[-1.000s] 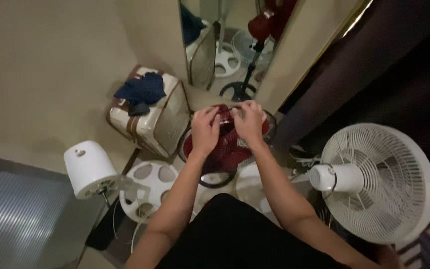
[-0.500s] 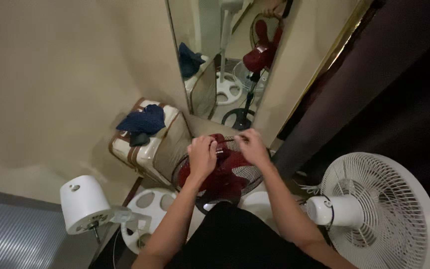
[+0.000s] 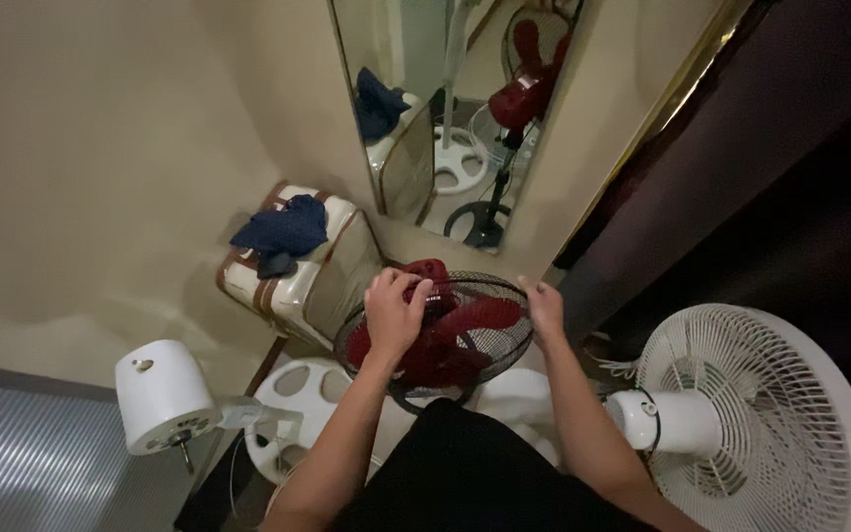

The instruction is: The person disassembles and reassembles multiple electric fans. They remove and reattach fan blades and protective grilles on a white fan, a red fan, and another white fan, handling each component by hand.

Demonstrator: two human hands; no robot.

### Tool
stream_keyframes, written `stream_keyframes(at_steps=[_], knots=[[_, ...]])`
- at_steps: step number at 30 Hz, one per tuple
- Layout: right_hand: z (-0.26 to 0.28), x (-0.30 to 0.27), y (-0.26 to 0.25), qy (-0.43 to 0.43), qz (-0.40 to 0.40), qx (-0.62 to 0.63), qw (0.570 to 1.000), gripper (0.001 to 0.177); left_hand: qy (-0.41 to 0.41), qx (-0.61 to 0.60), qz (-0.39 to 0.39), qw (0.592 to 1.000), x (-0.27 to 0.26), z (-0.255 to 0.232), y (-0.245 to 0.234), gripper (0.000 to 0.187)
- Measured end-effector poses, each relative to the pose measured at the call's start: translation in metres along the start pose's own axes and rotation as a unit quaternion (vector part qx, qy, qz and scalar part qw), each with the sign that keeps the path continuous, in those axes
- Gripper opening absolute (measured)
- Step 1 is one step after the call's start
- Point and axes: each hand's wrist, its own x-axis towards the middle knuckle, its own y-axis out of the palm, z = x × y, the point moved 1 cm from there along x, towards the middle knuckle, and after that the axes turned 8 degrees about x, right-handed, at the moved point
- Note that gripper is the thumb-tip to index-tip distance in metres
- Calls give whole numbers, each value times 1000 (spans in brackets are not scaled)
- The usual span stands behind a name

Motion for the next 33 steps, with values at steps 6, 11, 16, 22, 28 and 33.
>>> stream_keyframes(at_steps=[6,11,16,22,28,33], knots=[[3,6,5,25,51,37,998,30,-12,12,20,1000,1,5,2,25],[-7,23,6,65,48,81,993,27,-11,6,2,1000,1,6,3,24],[-14,27,4,82,62,95,990,22,-5,-3,-9,1000,-2,6,3,24],[0,24,1,129,27,88,987,23,-14,-11,-1,1000,0,7,7,26],[12,17,4,163,-1,92,982,30,8,-10,-3,1000,3,9,7,28],[5,25,-6,185,-13,76,980,38,6,-12,11,1000,3,5,9,26]])
